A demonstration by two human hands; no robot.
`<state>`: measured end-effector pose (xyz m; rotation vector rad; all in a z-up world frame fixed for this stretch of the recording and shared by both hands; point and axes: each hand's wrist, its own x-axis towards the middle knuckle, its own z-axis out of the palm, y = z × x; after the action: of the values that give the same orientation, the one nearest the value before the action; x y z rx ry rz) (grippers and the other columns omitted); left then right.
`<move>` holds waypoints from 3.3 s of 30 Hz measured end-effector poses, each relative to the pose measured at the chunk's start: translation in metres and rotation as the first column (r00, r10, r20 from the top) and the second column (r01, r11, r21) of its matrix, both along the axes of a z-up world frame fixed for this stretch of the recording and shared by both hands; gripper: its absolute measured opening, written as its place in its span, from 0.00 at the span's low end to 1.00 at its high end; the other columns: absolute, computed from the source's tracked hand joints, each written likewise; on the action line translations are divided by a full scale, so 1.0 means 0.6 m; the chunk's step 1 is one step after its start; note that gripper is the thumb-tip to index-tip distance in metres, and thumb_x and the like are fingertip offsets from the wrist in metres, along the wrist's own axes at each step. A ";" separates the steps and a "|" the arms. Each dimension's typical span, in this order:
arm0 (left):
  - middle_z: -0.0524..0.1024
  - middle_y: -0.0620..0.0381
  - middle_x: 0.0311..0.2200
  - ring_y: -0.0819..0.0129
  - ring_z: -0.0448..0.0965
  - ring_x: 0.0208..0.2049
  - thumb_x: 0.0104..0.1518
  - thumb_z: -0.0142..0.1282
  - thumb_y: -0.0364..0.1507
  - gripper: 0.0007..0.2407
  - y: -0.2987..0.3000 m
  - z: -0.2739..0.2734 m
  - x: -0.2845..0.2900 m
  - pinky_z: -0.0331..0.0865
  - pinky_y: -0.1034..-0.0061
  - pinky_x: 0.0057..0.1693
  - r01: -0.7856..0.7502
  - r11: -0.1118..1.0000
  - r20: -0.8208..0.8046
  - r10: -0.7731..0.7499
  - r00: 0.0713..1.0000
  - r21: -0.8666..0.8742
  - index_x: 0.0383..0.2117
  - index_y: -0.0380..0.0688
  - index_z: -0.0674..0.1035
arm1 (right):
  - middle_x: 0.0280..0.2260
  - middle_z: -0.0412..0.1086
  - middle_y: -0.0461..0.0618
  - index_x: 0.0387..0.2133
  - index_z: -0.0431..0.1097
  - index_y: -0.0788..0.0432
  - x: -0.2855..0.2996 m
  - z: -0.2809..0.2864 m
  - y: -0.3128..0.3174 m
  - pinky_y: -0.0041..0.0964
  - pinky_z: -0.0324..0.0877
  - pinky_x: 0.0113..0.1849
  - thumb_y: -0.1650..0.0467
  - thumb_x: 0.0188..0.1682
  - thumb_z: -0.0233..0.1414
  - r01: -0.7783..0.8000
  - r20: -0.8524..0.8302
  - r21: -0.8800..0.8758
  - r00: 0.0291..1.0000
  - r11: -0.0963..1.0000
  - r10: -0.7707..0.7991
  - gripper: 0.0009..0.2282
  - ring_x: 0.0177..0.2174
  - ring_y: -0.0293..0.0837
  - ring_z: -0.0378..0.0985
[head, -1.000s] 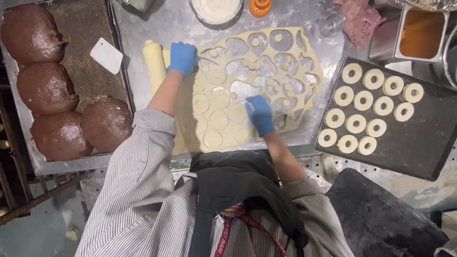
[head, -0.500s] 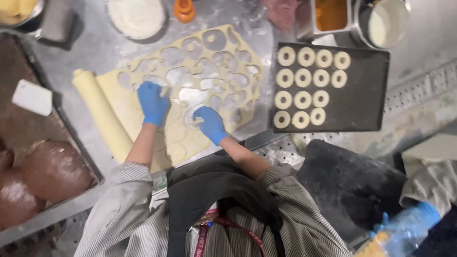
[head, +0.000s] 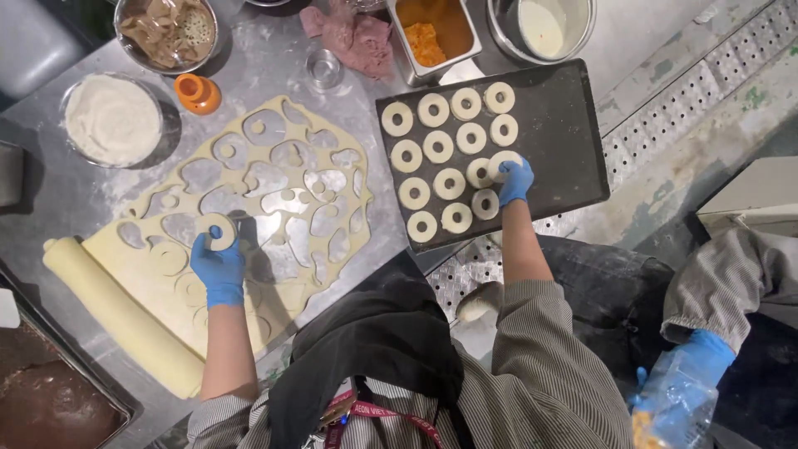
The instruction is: Cutting out donut shapes from a rolled-out sheet of dough and arranging them on a baking tray.
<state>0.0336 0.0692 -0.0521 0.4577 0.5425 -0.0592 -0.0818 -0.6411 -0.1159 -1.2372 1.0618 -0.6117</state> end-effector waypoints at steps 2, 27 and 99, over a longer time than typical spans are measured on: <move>0.75 0.48 0.48 0.52 0.76 0.55 0.60 0.48 0.26 0.12 -0.061 0.008 0.003 0.70 0.51 0.66 0.028 1.000 -0.029 -0.029 0.999 -0.010 0.48 0.35 0.74 | 0.38 0.76 0.50 0.42 0.75 0.65 0.001 -0.029 -0.037 0.38 0.75 0.38 0.79 0.36 0.53 -0.015 -0.033 -0.013 0.999 1.000 0.015 0.17 0.37 0.44 0.78; 0.74 0.57 0.58 0.67 0.74 0.56 0.62 0.52 0.34 0.22 -0.606 0.132 0.037 0.67 0.70 0.61 0.704 0.439 -0.111 -0.802 0.587 0.558 0.62 0.42 0.69 | 0.49 0.73 0.54 0.52 0.70 0.64 -0.136 0.015 -0.025 0.39 0.73 0.50 0.81 0.42 0.53 -0.159 -0.201 -0.336 0.975 0.928 0.095 0.20 0.48 0.46 0.77; 0.81 0.55 0.41 0.62 0.82 0.43 0.56 0.50 0.18 0.14 0.175 -0.056 -0.040 0.77 0.65 0.49 -0.019 0.393 -0.107 0.296 0.949 0.919 0.46 0.44 0.78 | 0.48 0.64 0.53 0.51 0.60 0.67 -0.026 0.077 0.260 0.38 0.64 0.54 0.79 0.49 0.45 -0.476 0.262 0.150 0.864 0.867 0.429 0.15 0.50 0.48 0.68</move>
<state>0.0099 0.1742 -0.0859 1.5268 0.8644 0.4161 -0.0976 -0.4849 -0.0697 -1.1490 0.5947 -0.2519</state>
